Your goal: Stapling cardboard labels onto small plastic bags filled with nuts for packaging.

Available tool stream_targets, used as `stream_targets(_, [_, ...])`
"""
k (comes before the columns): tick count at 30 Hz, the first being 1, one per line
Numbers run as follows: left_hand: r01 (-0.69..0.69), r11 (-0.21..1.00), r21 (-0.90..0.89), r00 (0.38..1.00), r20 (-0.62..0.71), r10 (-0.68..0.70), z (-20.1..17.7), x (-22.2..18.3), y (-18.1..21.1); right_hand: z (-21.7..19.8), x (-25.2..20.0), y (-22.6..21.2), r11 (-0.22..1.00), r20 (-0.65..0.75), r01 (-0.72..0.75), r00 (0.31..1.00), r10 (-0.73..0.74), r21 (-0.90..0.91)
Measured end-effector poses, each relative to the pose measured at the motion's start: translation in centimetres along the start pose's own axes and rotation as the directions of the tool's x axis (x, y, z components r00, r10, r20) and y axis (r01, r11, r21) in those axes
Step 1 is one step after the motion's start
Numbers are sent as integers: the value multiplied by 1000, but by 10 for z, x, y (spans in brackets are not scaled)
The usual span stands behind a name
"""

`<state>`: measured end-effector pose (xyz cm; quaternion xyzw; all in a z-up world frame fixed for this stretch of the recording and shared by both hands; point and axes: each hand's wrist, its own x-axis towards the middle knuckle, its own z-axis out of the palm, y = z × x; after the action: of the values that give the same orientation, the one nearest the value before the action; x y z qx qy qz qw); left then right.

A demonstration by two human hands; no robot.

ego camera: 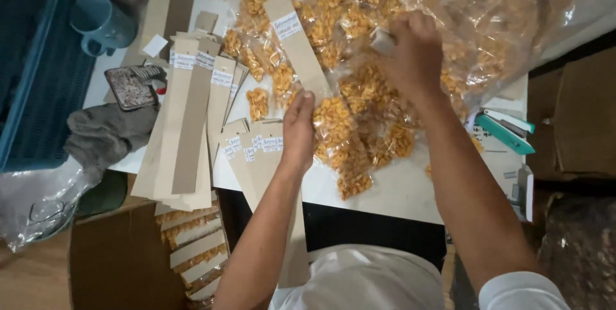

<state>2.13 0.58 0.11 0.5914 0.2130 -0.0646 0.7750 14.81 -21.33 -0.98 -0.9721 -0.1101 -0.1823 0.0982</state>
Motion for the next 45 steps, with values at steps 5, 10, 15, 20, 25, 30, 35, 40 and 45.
stream_targets(5, [37,982,-188,998,61,-26,5,-6,9,-56,-9,-28,693,277,-162,959,-57,702])
stream_targets(10, [37,992,-121,985,174,-15,19,-28,33,-67,-13,-57,691,313,-54,915,-255,721])
stream_targets(15, [-220,972,81,960,194,201,-3,37,-45,-40,-8,-71,686,241,-77,959,-147,723])
stream_targets(20, [-416,877,238,906,185,380,10,-8,4,-65,3,-123,46,336,-347,929,157,937])
stream_targets(25, [-463,824,326,884,236,403,0,-3,-8,-33,6,-133,-36,434,-443,852,292,896])
stream_targets(30, [-414,806,422,910,177,374,-3,0,-10,-25,12,-128,-99,432,-420,880,200,902])
stream_targets(35, [-56,981,186,990,-116,79,-7,-4,6,22,23,-71,971,350,-219,921,174,95])
stream_targets(40, [13,984,-175,992,-124,-35,-8,7,7,-25,14,-55,629,291,-375,927,238,680])
stream_targets(45, [167,952,-256,971,-126,-205,-2,5,25,-76,13,-68,326,288,-174,894,-345,929])
